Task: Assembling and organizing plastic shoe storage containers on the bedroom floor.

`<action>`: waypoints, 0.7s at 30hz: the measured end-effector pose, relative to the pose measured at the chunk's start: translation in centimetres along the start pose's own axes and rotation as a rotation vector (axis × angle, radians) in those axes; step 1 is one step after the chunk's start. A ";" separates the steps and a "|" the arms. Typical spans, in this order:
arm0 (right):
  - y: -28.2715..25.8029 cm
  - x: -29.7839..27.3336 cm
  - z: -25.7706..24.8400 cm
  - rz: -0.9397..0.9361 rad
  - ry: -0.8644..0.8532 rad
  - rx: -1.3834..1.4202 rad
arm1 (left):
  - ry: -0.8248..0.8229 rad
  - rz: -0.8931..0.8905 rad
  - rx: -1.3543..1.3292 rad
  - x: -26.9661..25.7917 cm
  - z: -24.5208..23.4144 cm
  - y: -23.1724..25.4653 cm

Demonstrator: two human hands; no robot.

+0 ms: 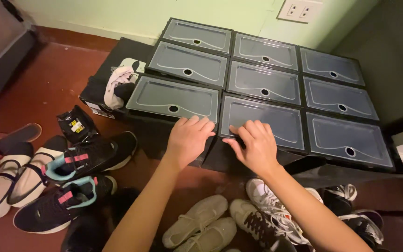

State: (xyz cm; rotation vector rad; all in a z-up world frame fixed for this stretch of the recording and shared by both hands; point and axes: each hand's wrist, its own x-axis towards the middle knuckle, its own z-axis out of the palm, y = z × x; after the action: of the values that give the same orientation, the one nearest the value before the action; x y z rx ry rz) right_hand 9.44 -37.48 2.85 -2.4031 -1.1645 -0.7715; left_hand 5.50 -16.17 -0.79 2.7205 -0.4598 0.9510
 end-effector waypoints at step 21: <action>-0.8 1.5 -2.5 -0.038 -0.212 0.182 | 0.053 0.074 -0.186 -2.4 -2.5 -0.8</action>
State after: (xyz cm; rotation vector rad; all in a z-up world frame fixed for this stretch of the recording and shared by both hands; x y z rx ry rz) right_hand 8.77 -37.40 5.86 -2.3587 -1.3035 -0.4077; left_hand 2.60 -14.14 -0.49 2.5215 -0.6098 0.9458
